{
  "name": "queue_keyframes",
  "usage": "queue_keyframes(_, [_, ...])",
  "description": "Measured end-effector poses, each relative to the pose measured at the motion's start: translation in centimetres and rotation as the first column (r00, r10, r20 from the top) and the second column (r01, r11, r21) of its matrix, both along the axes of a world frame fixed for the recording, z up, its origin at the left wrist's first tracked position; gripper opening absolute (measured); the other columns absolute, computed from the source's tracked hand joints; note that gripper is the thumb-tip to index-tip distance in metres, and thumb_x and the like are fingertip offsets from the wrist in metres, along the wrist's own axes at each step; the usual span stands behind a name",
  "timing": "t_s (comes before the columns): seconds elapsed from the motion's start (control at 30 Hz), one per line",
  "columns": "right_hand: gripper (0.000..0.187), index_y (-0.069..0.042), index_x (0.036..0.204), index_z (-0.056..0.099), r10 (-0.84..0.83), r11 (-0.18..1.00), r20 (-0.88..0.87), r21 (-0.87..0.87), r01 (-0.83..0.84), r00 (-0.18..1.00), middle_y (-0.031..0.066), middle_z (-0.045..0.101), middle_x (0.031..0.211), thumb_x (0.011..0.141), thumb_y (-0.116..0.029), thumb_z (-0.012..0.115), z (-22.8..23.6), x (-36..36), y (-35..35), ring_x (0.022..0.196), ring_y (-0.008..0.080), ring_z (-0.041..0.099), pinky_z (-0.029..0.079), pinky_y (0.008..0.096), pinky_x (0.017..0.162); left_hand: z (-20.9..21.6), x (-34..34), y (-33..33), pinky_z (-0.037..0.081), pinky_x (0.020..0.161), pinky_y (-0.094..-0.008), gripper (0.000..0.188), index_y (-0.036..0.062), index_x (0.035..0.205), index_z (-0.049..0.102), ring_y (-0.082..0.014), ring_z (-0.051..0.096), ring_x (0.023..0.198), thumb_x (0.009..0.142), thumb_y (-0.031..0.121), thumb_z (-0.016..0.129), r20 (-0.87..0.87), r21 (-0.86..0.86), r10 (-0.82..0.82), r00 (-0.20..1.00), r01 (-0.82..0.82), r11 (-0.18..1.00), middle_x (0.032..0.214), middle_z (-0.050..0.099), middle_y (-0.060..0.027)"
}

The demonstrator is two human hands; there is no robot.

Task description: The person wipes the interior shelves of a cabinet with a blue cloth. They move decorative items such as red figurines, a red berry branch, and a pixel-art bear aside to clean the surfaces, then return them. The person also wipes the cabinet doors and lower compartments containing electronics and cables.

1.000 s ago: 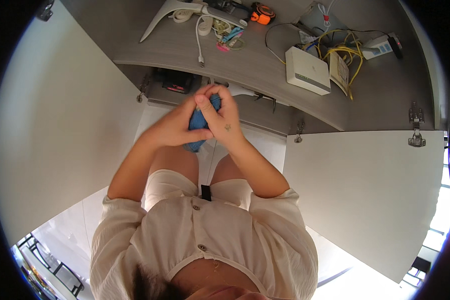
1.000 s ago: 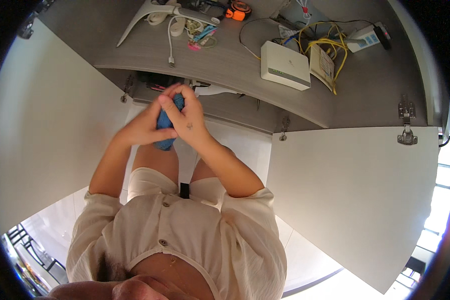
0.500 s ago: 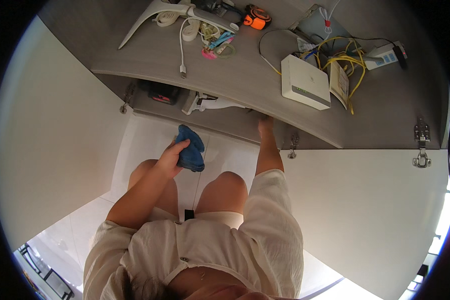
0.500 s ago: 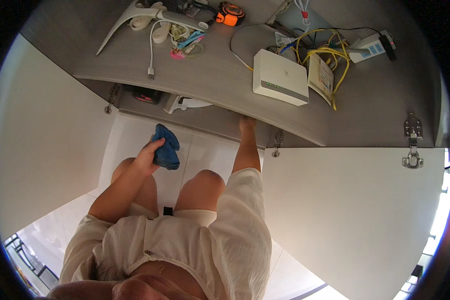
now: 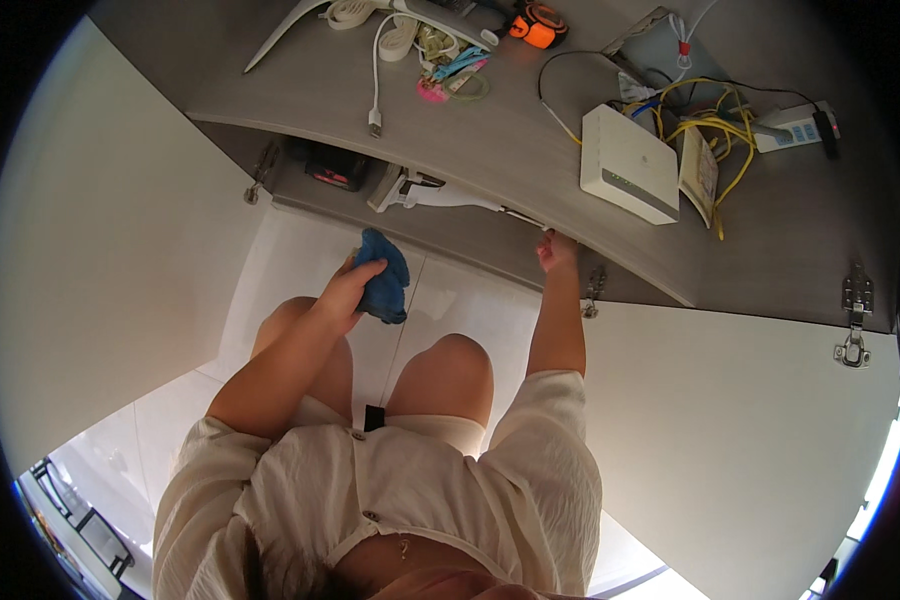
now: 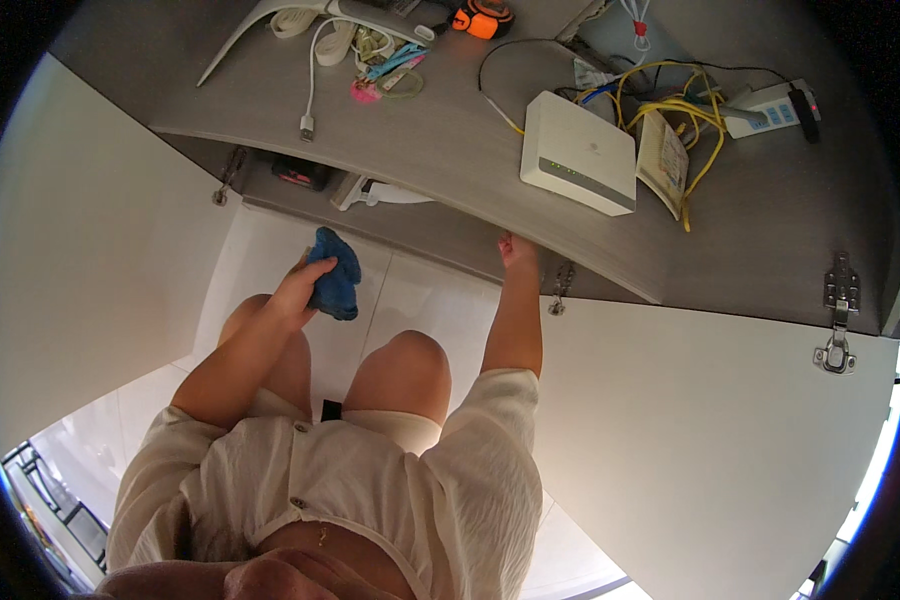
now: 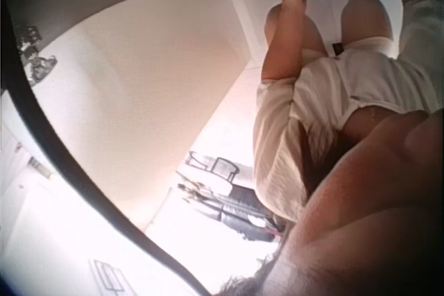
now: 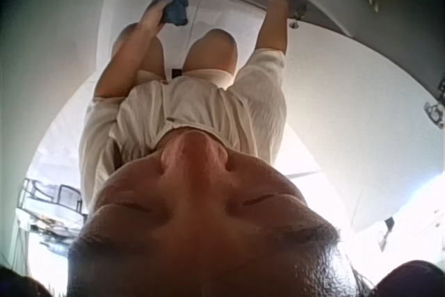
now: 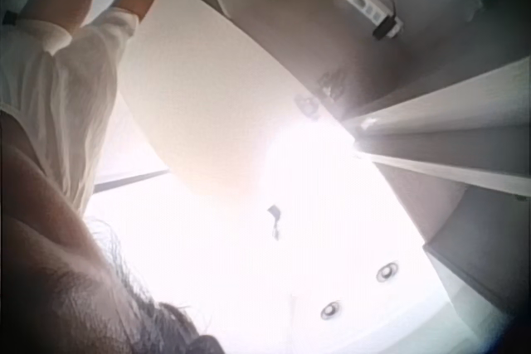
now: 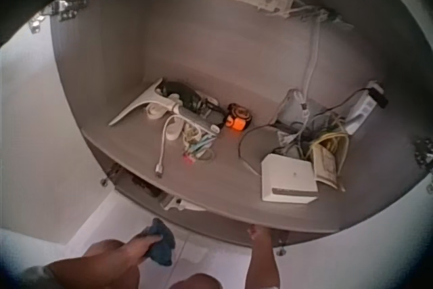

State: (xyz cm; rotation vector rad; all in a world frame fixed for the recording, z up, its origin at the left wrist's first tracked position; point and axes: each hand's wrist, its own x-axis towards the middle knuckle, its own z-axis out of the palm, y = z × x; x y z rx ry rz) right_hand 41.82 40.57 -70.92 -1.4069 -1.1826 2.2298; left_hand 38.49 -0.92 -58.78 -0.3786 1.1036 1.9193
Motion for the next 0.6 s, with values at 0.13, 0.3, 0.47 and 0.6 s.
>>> queue_keyframes(0.13, [0.012, -0.017, 0.089, 0.058, -0.118, 0.982, -0.153, -0.165, 0.093, 0.981, -0.0016, 0.056, 0.073, 0.092, -0.028, 0.06, -1.8, -0.3, 3.3, 0.056, 0.0118, 0.048, 0.041, 0.0254, 0.051, -1.1, 0.1, 0.8, 0.053, 0.076, -0.0339, 0.03, 0.0058, 0.116, 0.054, -0.0199, 0.064, 0.088, 0.09, 0.02, 0.059, 0.01, -0.019, -0.077, 0.997, 0.078, 0.997, 0.099, 0.065, -0.0093])
queue_keyframes(0.3, [0.029, -0.013, 0.109, 0.059, -0.328, 0.909, -0.415, -0.384, 0.164, 0.848, 0.0041, 0.061, 0.101, 0.088, -0.032, 0.064, -0.7, -2.2, 1.7, 0.088, 0.0197, 0.058, 0.048, 0.0341, 0.074, -1.7, 1.0, 0.3, 0.053, 0.074, -0.0334, 0.029, 0.0049, 0.112, 0.056, -0.0195, 0.064, 0.086, 0.089, 0.021, 0.06, 0.017, -0.047, -0.055, 0.998, 0.056, 0.997, 0.097, 0.065, -0.0096])
queue_keyframes(0.47, [0.049, -0.011, 0.126, 0.051, 0.412, 0.526, 0.397, 0.632, -0.569, 0.821, 0.0124, 0.047, 0.13, 0.086, -0.037, 0.063, -6.6, -2.0, 1.1, 0.118, 0.0286, 0.045, 0.04, 0.0438, 0.096, -1.4, 0.2, 0.1, 0.054, 0.075, -0.0338, 0.033, 0.0036, 0.114, 0.055, -0.02, 0.065, 0.087, 0.088, 0.022, 0.062, -0.01, -0.008, -0.098, 0.995, 0.098, 0.995, 0.097, 0.065, -0.0094])
queue_keyframes(0.6, [0.056, -0.012, 0.135, 0.046, 0.087, -0.136, 0.905, 0.424, -0.895, 0.416, 0.0151, 0.035, 0.146, 0.088, -0.038, 0.061, -5.3, -3.4, -2.9, 0.134, 0.0328, 0.035, 0.036, 0.0464, 0.105, -1.5, 0.7, -0.4, 0.054, 0.074, -0.0326, 0.031, 0.0037, 0.112, 0.056, -0.0193, 0.064, 0.086, 0.088, 0.023, 0.061, -0.009, -0.01, -0.072, 0.997, 0.072, 0.997, 0.097, 0.065, -0.009])
